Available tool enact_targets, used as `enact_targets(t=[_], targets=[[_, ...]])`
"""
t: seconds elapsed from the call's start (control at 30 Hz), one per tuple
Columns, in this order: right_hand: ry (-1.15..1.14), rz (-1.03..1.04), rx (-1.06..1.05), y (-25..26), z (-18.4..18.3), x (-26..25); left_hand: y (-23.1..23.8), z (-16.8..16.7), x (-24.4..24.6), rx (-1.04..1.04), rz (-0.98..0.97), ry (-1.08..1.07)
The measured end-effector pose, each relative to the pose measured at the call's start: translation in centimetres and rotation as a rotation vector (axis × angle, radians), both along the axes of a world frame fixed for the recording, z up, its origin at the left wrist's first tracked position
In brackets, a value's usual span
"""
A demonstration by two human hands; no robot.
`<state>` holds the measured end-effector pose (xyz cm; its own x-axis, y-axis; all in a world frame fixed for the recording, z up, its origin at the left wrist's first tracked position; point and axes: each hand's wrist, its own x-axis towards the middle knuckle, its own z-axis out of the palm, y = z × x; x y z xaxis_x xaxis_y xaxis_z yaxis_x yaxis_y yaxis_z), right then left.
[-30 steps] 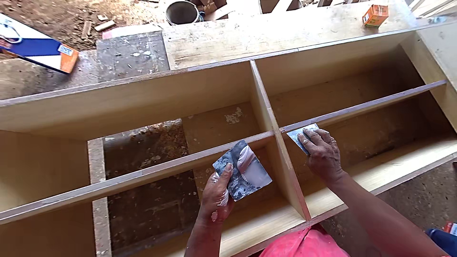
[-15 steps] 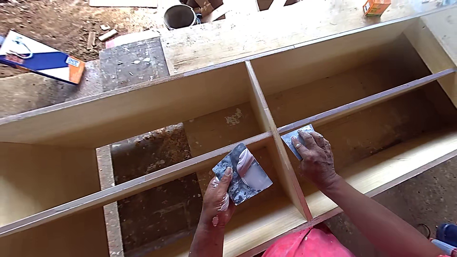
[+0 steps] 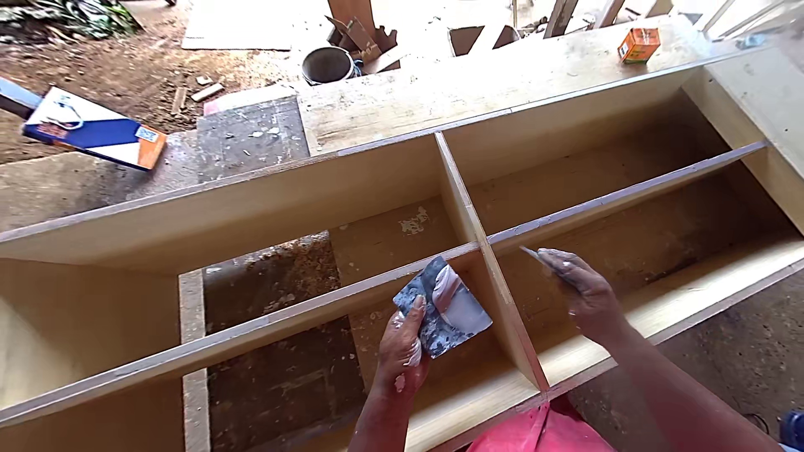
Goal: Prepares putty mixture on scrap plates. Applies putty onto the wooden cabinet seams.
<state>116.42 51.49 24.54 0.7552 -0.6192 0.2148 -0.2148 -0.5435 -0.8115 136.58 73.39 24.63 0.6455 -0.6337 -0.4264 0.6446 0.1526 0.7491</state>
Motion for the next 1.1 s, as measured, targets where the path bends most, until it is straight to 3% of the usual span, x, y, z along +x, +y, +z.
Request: enact_targets(t=[0.07,0.13,0.33,0.53,0.77,0.93,1.03,1.1], targets=[[-0.274,0.117,0.251,0.8,1.6,-0.7,-1.4,0.5,-0.8,-0.041,-0.008,0.029],[-0.401,0.193,0.291,1.8,2.4,-1.0,-3.0,1.1,-1.8,-0.110,-0.020,0.062],[-0.329,0.304,-0.195,3.4,3.7,-2.5,-6.1,3.0,-5.3,-0.251,-0.082,0.115],[-0.205,0.331,-0.622,4.1,3.8,-4.6,-5.8,4.5,-7.2,-0.370,-0.137,0.152],[-0.236,0.182,-0.654,5.5,3.7,-4.8,-3.6,6.1,-8.1,-0.469,-0.124,0.019],[-0.089,0.029,-0.725,5.2,3.9,-4.3,-2.9,6.1,-7.4,-0.497,-0.155,-0.084],[0.030,-0.080,-0.561,4.2,4.8,-5.1,-2.2,6.7,-6.5,-0.538,-0.180,-0.102],[-0.100,-0.110,-0.114,4.1,5.7,-6.0,-2.0,7.3,-5.8,-0.540,-0.171,-0.080]])
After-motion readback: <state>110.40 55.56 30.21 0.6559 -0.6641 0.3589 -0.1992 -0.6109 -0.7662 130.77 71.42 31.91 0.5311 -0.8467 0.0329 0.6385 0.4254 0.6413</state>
